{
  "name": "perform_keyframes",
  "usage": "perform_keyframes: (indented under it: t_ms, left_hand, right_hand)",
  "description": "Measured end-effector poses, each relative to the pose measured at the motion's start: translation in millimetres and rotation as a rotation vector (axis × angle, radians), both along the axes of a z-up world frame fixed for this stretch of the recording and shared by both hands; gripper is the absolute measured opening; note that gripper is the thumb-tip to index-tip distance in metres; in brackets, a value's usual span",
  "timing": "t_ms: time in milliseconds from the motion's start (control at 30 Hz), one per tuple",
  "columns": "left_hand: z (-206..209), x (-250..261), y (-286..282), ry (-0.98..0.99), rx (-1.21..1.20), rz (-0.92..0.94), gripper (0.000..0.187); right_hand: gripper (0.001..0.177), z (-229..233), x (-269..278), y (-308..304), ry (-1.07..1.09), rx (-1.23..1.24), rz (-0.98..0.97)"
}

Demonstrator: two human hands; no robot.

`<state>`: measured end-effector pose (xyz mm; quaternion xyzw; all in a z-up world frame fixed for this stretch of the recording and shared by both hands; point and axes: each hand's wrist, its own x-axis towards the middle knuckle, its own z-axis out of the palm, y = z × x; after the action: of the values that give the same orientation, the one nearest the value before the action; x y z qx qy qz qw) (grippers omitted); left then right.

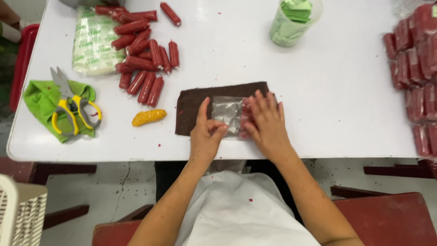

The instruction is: Manually packaging small red sausages into clear plastic bags and adding green labels.

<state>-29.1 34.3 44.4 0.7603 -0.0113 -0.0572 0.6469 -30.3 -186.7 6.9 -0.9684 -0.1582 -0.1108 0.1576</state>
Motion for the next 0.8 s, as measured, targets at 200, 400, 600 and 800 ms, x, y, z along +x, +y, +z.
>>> perform_keyframes:
  t_ms: [200, 400, 600, 800]
  left_hand:
    - [-11, 1, 18, 0.079, -0.013, 0.001, 0.081]
    - [-21, -21, 53, -0.777, 0.635, 0.206, 0.048]
    - [-42, -22, 56, -0.965, 0.894, 0.310, 0.025]
    - [-52, -16, 59, -1.012, 0.886, 0.318, 0.022]
  right_hand:
    - [0.069, 43, 11, -5, 0.299, -0.032, 0.130]
    - [0.040, 98, 149, -118, -0.268, 0.268, -0.083]
    - [0.041, 83, 279, -162, -0.004, -0.278, -0.306]
    - [0.008, 57, 293, -188, -0.337, -0.241, -0.129]
